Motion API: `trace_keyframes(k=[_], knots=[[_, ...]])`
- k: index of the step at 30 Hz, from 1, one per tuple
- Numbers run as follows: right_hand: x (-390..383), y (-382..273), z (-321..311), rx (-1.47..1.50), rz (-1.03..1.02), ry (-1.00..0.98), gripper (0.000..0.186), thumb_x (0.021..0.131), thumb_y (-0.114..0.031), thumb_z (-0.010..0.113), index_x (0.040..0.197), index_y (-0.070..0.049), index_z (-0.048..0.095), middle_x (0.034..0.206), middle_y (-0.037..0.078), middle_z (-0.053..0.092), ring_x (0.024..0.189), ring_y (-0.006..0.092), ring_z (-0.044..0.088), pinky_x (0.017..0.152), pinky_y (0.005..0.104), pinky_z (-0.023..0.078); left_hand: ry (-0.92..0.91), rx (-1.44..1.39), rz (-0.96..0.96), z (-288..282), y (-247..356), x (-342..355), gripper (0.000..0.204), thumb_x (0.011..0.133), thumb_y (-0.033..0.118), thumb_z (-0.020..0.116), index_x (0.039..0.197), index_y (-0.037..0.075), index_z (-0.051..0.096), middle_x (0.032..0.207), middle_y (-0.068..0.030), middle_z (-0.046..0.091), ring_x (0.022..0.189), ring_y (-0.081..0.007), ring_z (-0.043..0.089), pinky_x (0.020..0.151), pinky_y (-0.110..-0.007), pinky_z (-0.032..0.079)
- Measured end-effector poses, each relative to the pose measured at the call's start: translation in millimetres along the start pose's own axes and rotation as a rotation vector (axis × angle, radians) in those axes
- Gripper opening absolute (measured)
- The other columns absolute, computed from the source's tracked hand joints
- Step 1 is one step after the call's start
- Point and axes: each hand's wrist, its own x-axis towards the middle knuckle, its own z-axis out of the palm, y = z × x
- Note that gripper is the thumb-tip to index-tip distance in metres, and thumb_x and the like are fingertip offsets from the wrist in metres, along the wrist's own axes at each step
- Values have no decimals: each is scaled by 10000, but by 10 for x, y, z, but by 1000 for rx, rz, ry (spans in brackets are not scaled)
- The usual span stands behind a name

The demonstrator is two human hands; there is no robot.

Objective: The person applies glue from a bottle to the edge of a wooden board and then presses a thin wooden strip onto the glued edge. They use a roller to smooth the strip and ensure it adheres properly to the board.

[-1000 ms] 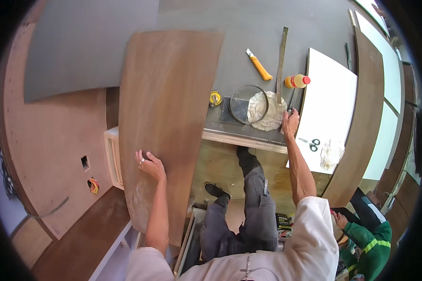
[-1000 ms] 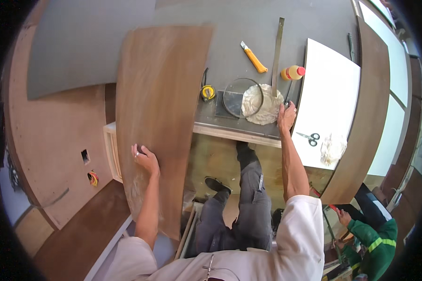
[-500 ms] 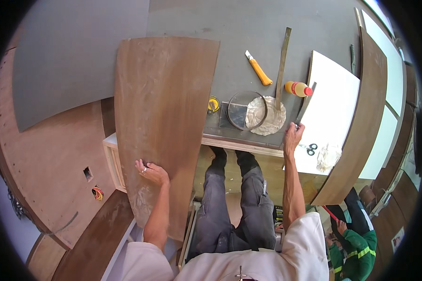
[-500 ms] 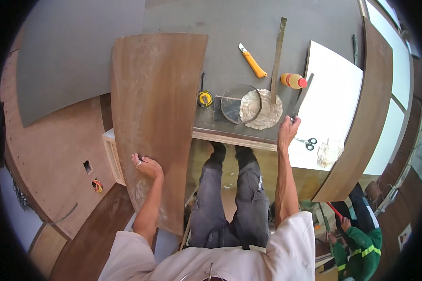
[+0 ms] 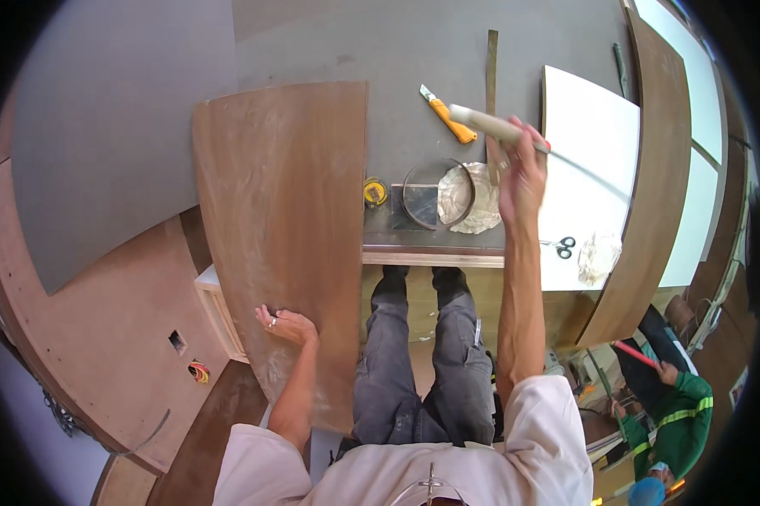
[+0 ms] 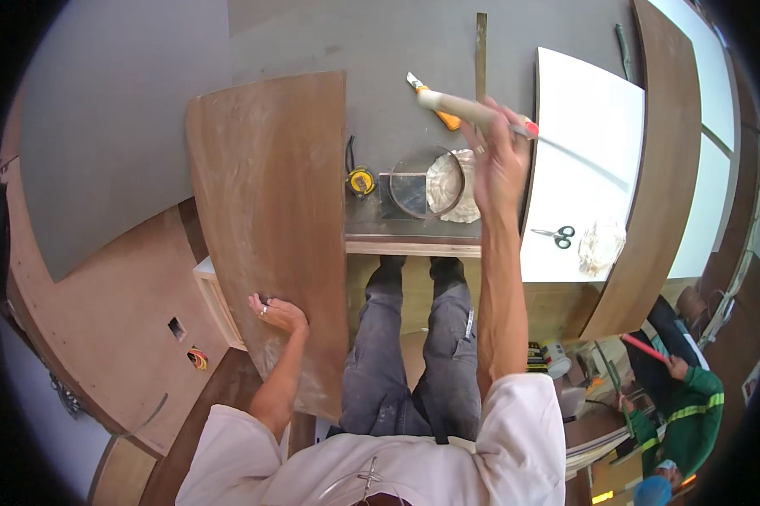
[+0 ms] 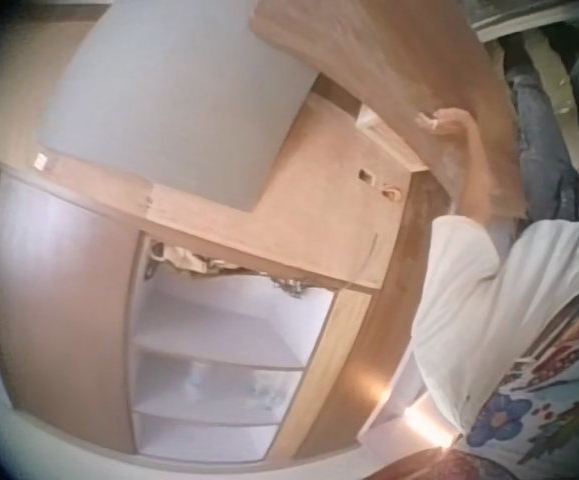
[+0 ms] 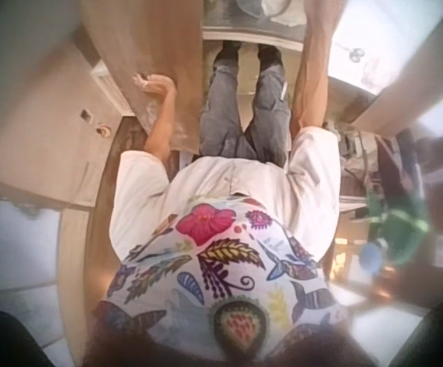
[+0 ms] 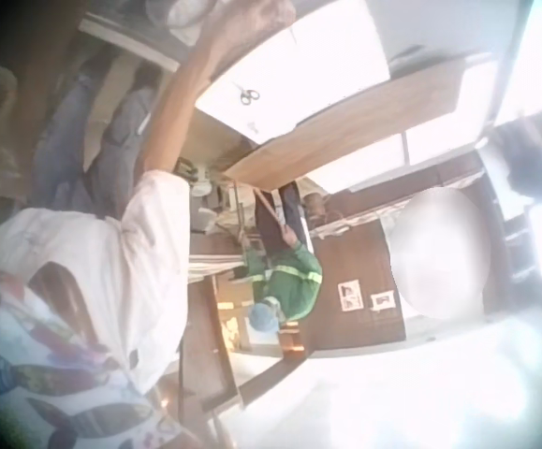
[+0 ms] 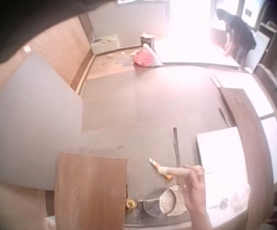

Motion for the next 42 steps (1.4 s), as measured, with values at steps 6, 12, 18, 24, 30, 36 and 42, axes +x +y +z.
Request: trace_keyframes(k=[6,12,18,24,30,36,42], knots=[[685,876,413,40,16,72,289,1014,-181,572,1226,-1,492,1302,205,558,1165,301,598,1009,525,529,-16,16,-7,21,-15,2,484,1037,291,310,1265,-92,500,1366,-282,490,1321,-415,443,1123,-532,330],[669,1168,547,150,98,35,307,1007,-189,585,1224,-3,474,1291,196,565,1138,299,614,981,527,553,-58,36,13,1,-93,-41,498,1038,279,303,1315,-96,478,1416,-279,455,1359,-409,401,1140,-524,309],[651,1269,691,106,31,26,314,1013,-195,573,1255,-32,458,1268,194,574,1089,275,624,940,502,580,-103,29,-20,-28,-32,-9,511,1039,274,296,1332,-105,474,1468,-286,399,1382,-409,375,1142,-523,295],[555,1204,604,111,17,38,306,1016,-199,569,1254,-37,465,1260,190,580,1074,275,626,931,512,582,-157,73,-21,-79,29,5,503,1027,247,308,1334,-112,481,1473,-287,399,1388,-410,370,1144,-527,287],[211,1236,618,70,78,23,273,1018,-215,568,1214,-40,492,1252,178,589,1083,262,626,922,492,588,-111,75,-23,-37,-52,-36,497,1016,230,322,1335,-114,484,1474,-284,403,1395,-411,359,1155,-514,274],[-27,1347,668,101,79,24,255,1029,-213,549,1213,-43,500,1246,181,591,1085,256,627,922,494,584,-135,81,-75,-21,-54,-14,492,1008,219,330,1334,-117,479,1467,-278,418,1399,-414,351,1157,-513,264],[-177,1230,634,63,34,119,262,1027,-212,555,1217,-42,496,1253,181,587,1078,245,627,921,477,585,-146,16,-110,-8,-76,-40,508,1016,242,299,1332,-110,485,1475,-268,413,1404,-409,347,1157,-526,253]])
